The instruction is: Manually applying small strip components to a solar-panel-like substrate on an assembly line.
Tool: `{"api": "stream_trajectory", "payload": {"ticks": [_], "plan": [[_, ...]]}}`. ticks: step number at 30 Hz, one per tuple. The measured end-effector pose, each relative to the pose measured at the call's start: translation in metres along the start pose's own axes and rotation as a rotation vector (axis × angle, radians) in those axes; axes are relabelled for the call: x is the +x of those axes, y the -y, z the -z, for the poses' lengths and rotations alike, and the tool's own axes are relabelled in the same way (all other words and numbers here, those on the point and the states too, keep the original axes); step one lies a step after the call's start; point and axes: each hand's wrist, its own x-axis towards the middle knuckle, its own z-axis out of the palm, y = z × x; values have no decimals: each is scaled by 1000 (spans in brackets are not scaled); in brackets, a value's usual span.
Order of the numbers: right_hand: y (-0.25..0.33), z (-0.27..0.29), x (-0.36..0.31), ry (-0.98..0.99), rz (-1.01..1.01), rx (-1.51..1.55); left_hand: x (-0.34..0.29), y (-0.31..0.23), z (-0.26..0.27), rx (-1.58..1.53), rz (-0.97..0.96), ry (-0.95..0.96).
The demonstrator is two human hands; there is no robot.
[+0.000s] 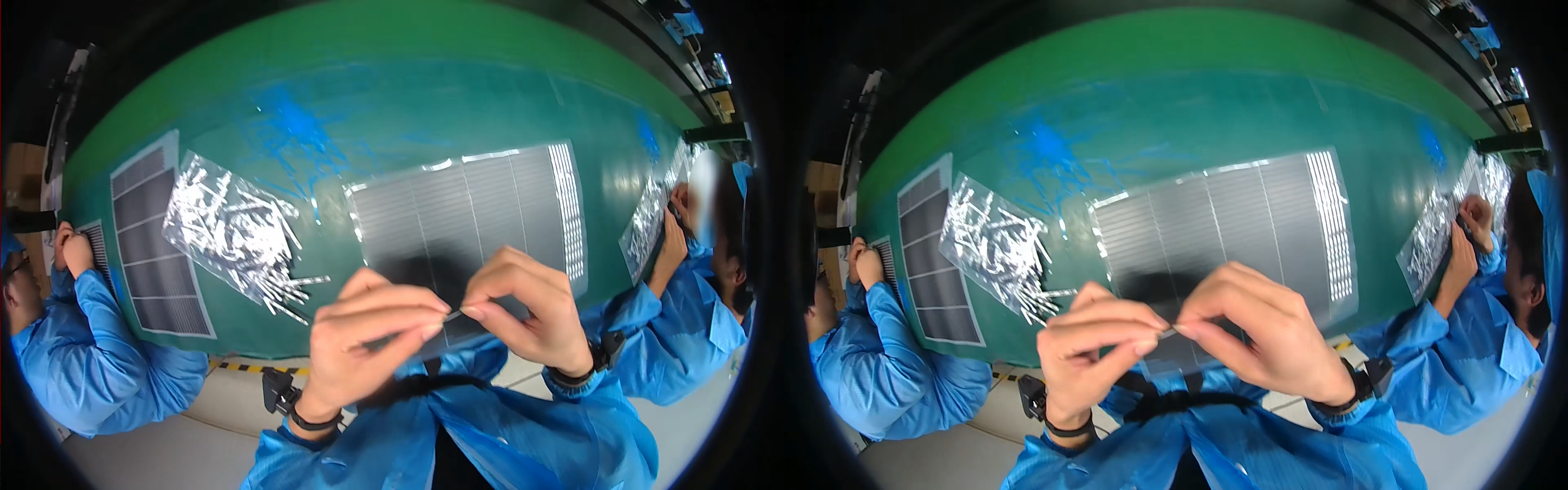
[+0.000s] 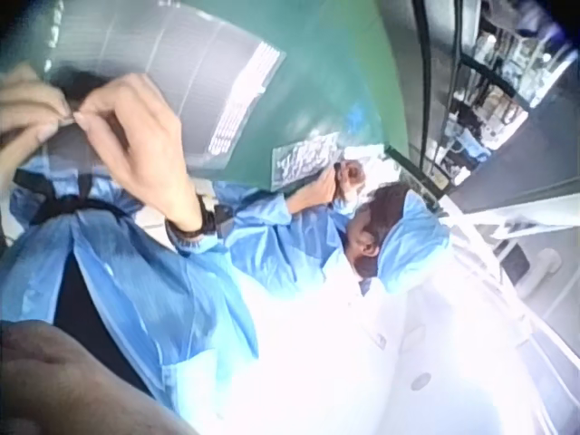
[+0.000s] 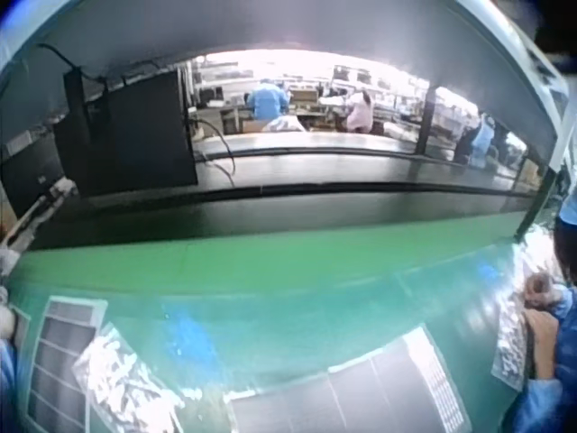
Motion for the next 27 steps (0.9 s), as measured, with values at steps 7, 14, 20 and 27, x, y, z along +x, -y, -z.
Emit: {"api": "stream_trajectory", "payload": {"ticks": [7, 14, 20, 27], "plan": [[-25, 36, -14, -325, -235, 303, 0, -12, 45, 30, -110, -231], [-27, 17, 14, -350, -577, 273, 37, 32, 30, 1001, 43, -257], [-33, 5, 52, -253, -604, 369, 15, 27, 23, 614, 151, -537], [-49, -21, 86, -188, -655, 372, 15, 40, 5, 1030, 146, -76]]}}
